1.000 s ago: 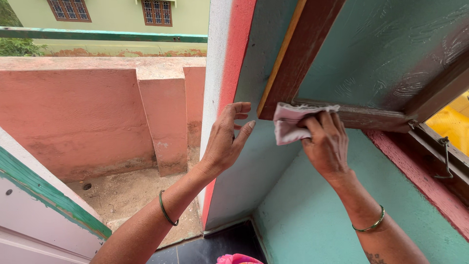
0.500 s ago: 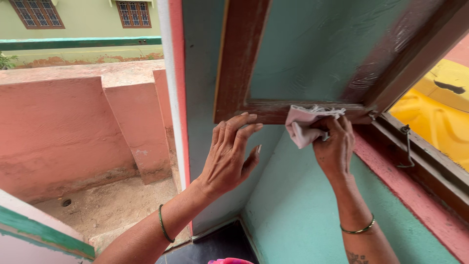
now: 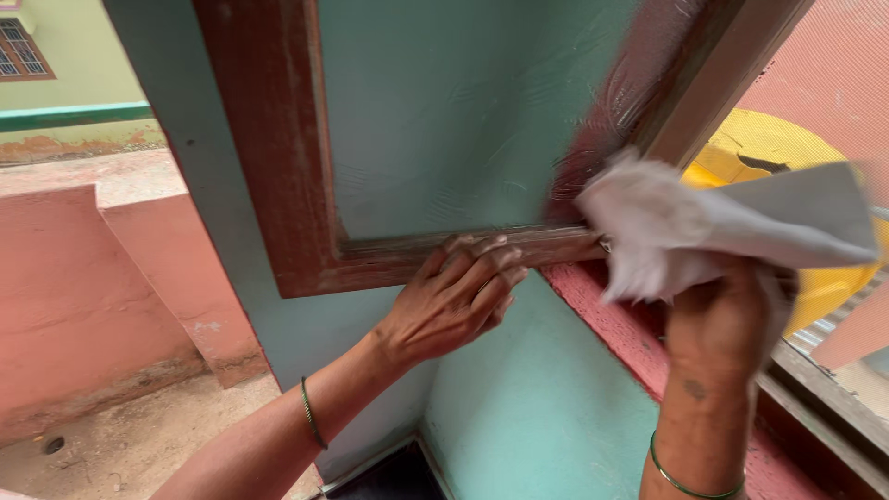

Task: The person wipes the wooden frame of a window using a white cloth. They clean the vertical and horizontal sections of the frame, moving the cloth back and forth to remove dust or dirt.

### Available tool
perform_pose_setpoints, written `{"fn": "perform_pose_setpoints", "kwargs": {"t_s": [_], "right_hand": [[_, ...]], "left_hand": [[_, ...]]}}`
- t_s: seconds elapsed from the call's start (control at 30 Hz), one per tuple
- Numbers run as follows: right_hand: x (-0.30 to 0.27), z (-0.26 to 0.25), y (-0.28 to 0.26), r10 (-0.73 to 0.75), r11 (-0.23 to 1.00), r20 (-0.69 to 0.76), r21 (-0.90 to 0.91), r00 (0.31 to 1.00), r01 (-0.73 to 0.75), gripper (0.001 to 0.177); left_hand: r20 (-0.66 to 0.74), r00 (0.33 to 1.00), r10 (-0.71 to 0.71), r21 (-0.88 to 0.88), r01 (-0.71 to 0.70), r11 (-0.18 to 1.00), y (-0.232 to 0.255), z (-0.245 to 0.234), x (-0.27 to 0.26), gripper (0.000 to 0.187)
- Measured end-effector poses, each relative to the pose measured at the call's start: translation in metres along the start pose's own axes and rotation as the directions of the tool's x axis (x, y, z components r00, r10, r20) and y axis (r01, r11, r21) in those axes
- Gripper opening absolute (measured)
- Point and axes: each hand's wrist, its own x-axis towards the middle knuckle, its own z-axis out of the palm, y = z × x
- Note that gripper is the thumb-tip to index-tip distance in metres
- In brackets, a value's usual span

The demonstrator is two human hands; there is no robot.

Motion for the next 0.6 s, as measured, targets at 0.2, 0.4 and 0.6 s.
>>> {"fn": "perform_pose_setpoints", "kwargs": {"t_s": [0.2,0.4,0.6], "right_hand": [[0.042,-0.013,-0.016,-0.763,0.503,0.099,-0.53,0.639,0.683,0.016],[0.115,-0.048,0.016,-0.91,0.215,0.123,-0.677,0.397,0.704,0.005],[0.104,-0.016,0.093,-0.639,0.213,0.347,-0.778,0.687,0.591,0.024]], "left_hand": [[0.036,0.999,0.029,0.308,-0.039,0.951,0.001,0.037,0.013,0.035],[0.023,1.0,0.022,0.46,-0.03,0.887,0.0,0.048,0.009,0.032],[-0.049,0.999,0.012,0.422,0.009,0.906,0.0,0.057,0.006,0.033]]}}
